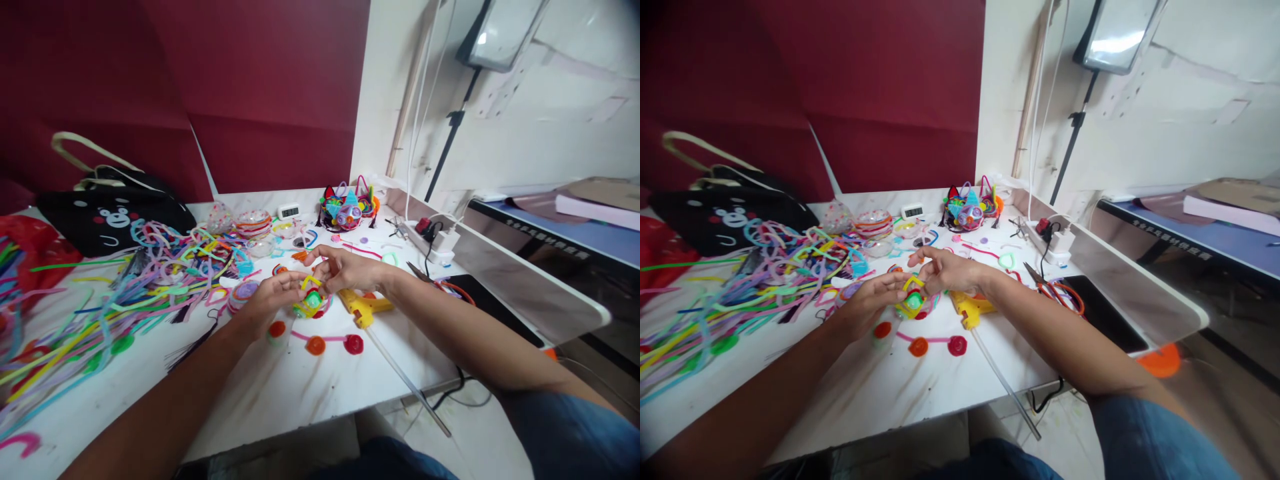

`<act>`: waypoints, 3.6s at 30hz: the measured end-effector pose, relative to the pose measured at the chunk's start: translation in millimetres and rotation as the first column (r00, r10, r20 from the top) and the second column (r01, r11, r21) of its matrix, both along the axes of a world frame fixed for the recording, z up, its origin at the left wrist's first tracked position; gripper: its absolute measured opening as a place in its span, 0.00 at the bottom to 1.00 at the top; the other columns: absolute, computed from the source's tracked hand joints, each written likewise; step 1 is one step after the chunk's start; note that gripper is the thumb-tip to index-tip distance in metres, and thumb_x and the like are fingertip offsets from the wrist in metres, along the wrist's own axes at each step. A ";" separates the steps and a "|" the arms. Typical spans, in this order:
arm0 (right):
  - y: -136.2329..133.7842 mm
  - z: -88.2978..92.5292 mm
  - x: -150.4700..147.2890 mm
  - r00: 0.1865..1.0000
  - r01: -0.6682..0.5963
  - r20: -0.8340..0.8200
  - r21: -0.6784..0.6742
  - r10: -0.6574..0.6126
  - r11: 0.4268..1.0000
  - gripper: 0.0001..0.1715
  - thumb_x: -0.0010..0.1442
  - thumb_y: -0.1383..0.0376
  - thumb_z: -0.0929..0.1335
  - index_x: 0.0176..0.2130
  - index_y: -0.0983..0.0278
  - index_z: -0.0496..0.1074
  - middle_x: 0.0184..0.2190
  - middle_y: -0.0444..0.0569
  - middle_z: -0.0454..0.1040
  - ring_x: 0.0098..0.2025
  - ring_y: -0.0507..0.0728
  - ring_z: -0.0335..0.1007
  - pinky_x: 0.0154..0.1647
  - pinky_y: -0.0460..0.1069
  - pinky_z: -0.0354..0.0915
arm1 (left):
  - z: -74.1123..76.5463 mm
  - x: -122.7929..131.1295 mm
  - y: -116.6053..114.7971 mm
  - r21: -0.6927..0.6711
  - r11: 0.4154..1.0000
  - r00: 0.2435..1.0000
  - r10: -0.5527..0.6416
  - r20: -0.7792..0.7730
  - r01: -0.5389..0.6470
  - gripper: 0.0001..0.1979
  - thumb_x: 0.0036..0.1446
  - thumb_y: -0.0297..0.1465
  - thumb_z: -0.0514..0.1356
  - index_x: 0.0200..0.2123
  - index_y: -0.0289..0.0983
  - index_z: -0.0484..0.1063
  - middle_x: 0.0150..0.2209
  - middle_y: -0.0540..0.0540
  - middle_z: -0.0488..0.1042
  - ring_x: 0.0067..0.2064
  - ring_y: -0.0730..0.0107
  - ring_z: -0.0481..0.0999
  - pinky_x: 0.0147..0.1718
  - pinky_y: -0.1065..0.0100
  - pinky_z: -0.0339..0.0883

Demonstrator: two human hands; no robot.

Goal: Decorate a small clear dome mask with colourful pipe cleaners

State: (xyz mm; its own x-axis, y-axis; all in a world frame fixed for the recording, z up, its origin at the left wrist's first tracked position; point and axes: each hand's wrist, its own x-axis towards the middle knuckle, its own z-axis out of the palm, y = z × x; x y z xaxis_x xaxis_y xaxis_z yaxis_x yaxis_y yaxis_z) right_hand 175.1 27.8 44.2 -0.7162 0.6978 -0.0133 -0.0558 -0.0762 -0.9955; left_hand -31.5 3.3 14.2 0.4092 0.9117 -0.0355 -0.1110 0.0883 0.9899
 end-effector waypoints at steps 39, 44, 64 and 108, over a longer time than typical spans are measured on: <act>-8.0 0.1 -8.0 0.940 0.176 0.129 0.612 -0.317 0.771 0.04 0.55 0.65 0.70 0.32 0.65 0.74 0.34 0.47 0.71 0.35 0.52 0.68 0.37 0.47 0.65 | 0.9 -0.4 3.1 -0.001 0.992 0.983 0.125 0.133 -0.126 0.24 0.42 0.25 0.68 0.44 0.39 0.67 0.36 0.50 0.73 0.33 0.71 0.74 0.31 0.70 0.64; -9.1 -6.0 -9.3 0.940 0.232 0.093 0.529 -0.327 0.816 0.09 0.54 0.63 0.71 0.36 0.64 0.70 0.33 0.45 0.70 0.35 0.52 0.67 0.36 0.47 0.66 | 2.4 0.7 2.0 0.002 0.993 0.983 0.116 0.145 -0.117 0.24 0.41 0.25 0.68 0.44 0.39 0.66 0.36 0.50 0.74 0.33 0.70 0.75 0.32 0.69 0.65; -9.3 -4.0 -13.3 0.944 0.234 0.116 0.430 -0.310 0.872 0.22 0.55 0.55 0.71 0.44 0.61 0.62 0.34 0.44 0.66 0.34 0.52 0.65 0.33 0.49 0.66 | -0.6 -5.6 8.0 0.141 0.989 0.988 0.017 0.157 -0.039 0.23 0.47 0.28 0.67 0.48 0.42 0.69 0.40 0.48 0.75 0.40 0.66 0.77 0.39 0.66 0.70; -6.5 -10.2 -9.7 0.972 0.176 0.074 0.405 -0.224 0.897 0.18 0.54 0.68 0.68 0.45 0.62 0.61 0.34 0.43 0.67 0.35 0.51 0.66 0.37 0.49 0.66 | -7.7 -19.0 14.7 0.172 0.983 0.996 -0.048 -0.074 0.061 0.18 0.47 0.32 0.69 0.43 0.38 0.75 0.48 0.42 0.77 0.48 0.62 0.77 0.44 0.67 0.71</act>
